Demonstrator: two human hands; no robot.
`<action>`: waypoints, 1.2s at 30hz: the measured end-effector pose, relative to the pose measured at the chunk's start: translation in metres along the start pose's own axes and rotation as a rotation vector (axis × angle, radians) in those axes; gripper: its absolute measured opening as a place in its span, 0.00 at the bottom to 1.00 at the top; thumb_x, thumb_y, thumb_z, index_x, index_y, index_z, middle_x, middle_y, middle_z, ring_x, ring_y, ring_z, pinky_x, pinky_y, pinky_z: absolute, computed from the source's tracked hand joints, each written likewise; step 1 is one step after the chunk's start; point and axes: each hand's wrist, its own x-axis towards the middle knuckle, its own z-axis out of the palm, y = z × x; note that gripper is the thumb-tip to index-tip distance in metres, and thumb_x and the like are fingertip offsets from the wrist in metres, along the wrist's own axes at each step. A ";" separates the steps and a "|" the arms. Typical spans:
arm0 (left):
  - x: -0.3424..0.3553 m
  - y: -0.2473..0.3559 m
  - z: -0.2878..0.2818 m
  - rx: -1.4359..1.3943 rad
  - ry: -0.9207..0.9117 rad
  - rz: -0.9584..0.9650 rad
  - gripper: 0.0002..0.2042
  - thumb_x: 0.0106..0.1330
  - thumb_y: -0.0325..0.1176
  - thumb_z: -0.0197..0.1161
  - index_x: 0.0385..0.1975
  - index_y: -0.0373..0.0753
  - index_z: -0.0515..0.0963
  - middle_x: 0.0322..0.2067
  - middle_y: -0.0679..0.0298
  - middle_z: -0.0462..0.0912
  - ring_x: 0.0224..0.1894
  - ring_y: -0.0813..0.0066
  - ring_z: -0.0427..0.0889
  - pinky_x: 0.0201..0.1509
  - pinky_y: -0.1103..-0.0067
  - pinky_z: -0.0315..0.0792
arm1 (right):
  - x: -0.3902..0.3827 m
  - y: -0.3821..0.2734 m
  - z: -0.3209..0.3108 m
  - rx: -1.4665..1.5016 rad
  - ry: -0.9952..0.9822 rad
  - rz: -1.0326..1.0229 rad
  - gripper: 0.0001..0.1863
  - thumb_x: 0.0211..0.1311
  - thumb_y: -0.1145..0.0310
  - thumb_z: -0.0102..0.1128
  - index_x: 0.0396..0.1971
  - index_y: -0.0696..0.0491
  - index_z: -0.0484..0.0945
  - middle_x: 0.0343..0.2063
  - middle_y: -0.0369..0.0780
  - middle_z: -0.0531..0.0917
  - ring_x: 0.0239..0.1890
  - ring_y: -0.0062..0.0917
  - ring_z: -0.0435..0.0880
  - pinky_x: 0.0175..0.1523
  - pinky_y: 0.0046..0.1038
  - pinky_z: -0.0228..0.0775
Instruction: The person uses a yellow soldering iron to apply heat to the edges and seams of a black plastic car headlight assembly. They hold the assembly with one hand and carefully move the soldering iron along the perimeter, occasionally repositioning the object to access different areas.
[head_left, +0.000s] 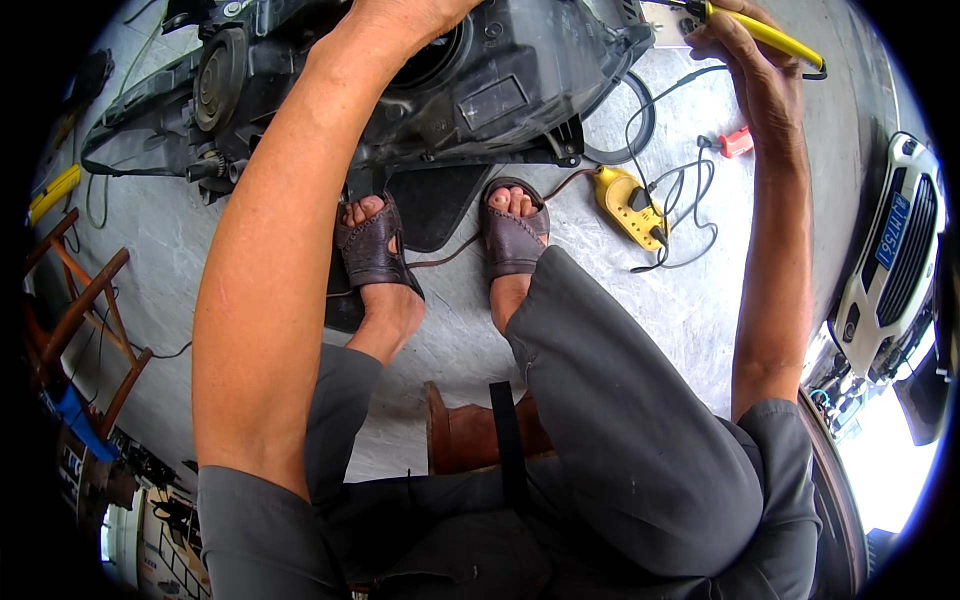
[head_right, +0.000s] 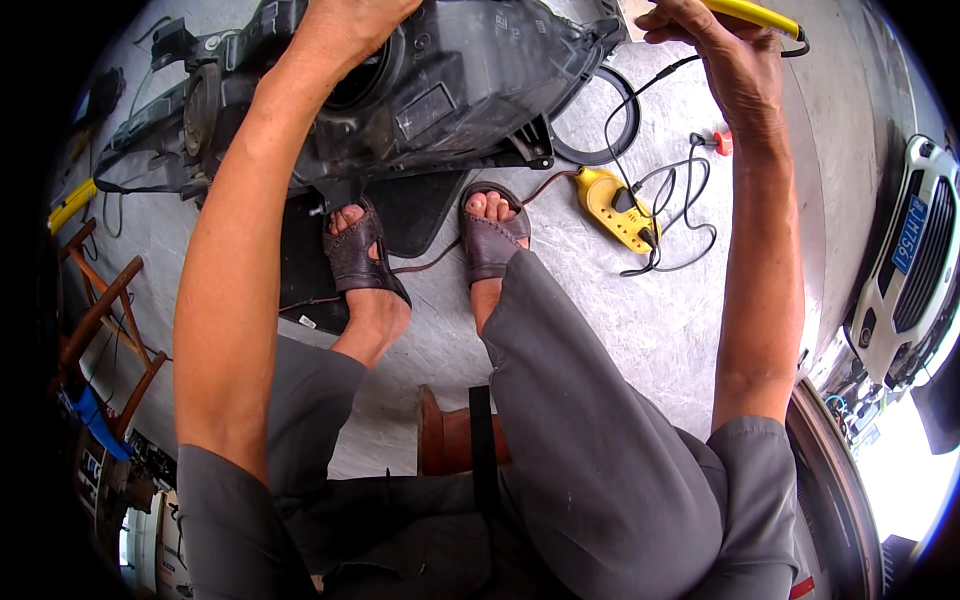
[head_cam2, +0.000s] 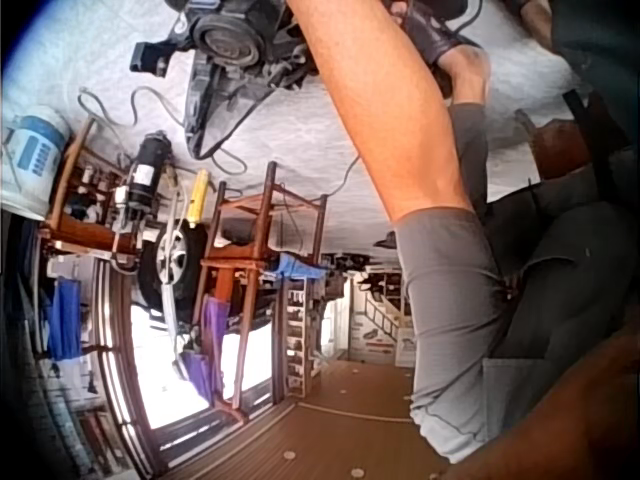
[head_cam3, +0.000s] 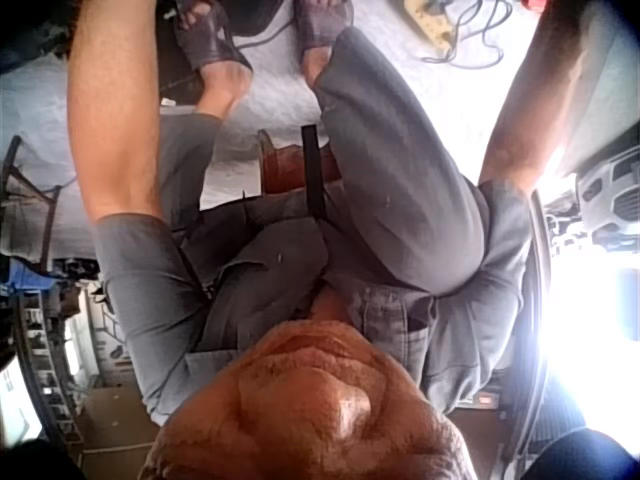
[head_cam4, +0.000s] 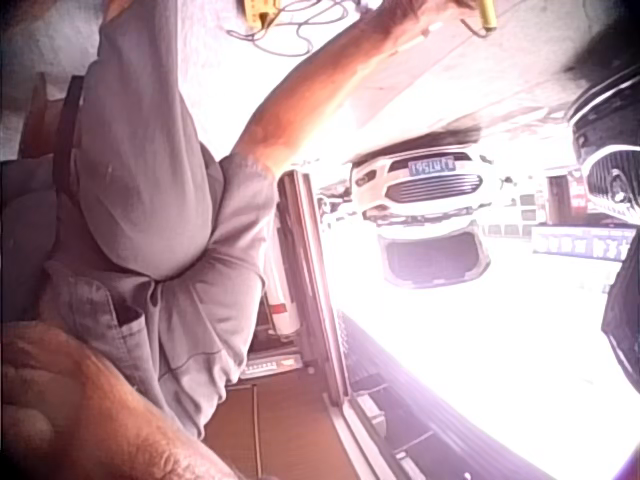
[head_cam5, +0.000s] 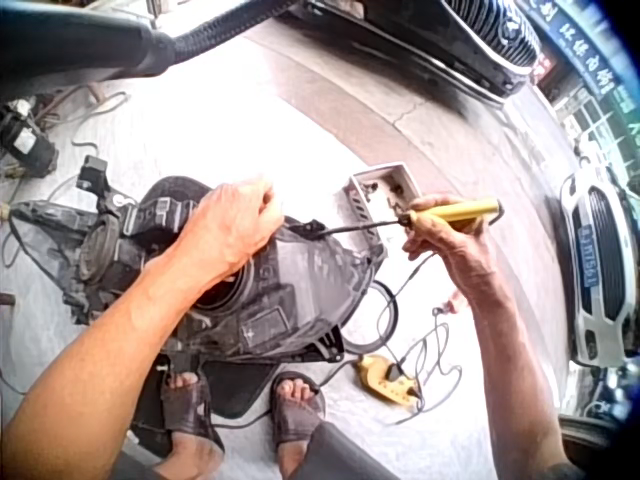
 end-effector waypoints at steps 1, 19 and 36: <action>0.000 0.001 -0.001 -0.006 -0.002 -0.008 0.10 0.69 0.34 0.57 0.37 0.32 0.76 0.30 0.38 0.82 0.38 0.37 0.83 0.42 0.55 0.76 | -0.001 -0.002 0.003 -0.002 0.005 0.000 0.19 0.66 0.63 0.72 0.49 0.60 0.80 0.29 0.41 0.86 0.31 0.27 0.89 0.35 0.27 0.85; 0.000 0.006 -0.003 0.011 -0.003 -0.058 0.11 0.71 0.35 0.57 0.33 0.31 0.77 0.29 0.38 0.82 0.36 0.37 0.83 0.40 0.55 0.76 | -0.004 -0.021 0.004 -0.094 -0.012 -0.026 0.18 0.66 0.62 0.72 0.48 0.59 0.80 0.30 0.41 0.86 0.30 0.25 0.89 0.35 0.26 0.84; 0.003 0.006 0.007 -0.010 -0.016 -0.054 0.10 0.71 0.34 0.57 0.34 0.32 0.77 0.30 0.38 0.82 0.37 0.38 0.84 0.41 0.54 0.77 | 0.002 -0.020 -0.005 -0.155 -0.037 -0.005 0.18 0.66 0.63 0.72 0.48 0.58 0.81 0.30 0.40 0.87 0.28 0.24 0.88 0.34 0.25 0.84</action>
